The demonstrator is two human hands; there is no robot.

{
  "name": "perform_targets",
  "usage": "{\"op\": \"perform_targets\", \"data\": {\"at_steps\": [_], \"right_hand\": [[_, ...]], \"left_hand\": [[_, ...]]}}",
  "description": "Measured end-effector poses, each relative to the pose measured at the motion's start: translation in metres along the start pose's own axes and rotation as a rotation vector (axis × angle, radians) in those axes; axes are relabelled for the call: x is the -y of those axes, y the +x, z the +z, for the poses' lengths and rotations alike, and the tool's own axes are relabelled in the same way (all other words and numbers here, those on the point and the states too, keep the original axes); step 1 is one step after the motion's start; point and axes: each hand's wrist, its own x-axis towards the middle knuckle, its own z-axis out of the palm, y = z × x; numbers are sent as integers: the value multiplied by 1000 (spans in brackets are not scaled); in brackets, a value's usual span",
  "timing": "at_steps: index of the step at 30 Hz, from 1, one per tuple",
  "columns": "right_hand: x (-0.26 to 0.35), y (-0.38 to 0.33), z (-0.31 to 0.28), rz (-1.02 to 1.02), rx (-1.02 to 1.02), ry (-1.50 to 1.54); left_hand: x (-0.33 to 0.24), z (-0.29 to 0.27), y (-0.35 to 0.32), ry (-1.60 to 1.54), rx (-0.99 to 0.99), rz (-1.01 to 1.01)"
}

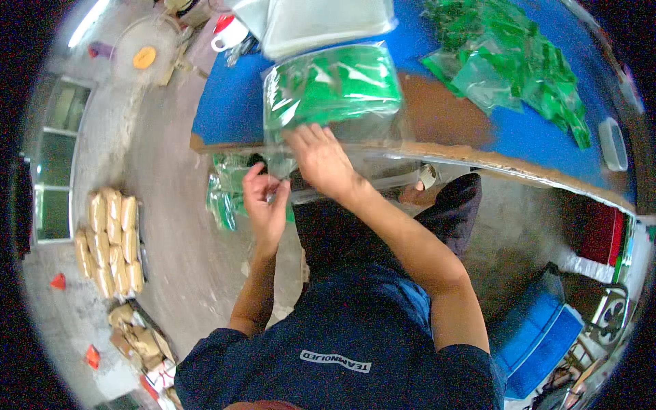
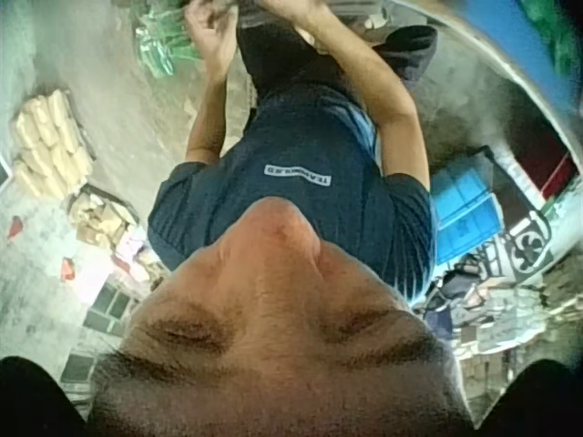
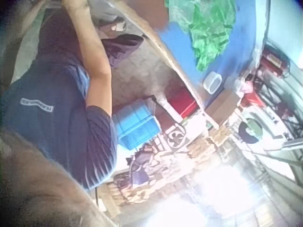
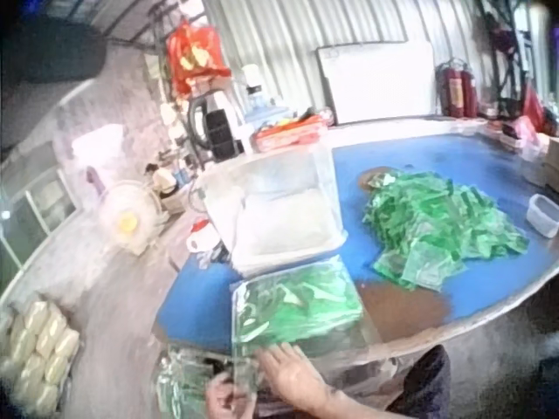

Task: Gathering loose green plastic bagged items into larger bundles and placing them into large transparent plastic bags.

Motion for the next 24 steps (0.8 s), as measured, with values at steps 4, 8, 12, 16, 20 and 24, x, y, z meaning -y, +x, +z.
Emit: {"op": "perform_targets", "data": {"at_steps": [4, 8, 12, 16, 20, 24], "right_hand": [[-4, 17, 17, 17, -26, 48], [4, -19, 10, -63, 131, -124], [9, -1, 23, -154, 88, 11], [17, -13, 12, -121, 172, 78], [33, -26, -7, 115, 276, 313], [29, -24, -4, -31, 361, 300]], "left_hand": [[17, 7, -15, -318, -103, -229], [25, 14, -28, -452, -147, -302], [34, 17, -38, -452, -137, -310], [32, 9, -37, -462, -226, -302], [18, -4, -47, -508, -205, -387], [26, -9, -49, -582, -192, -395]]}}
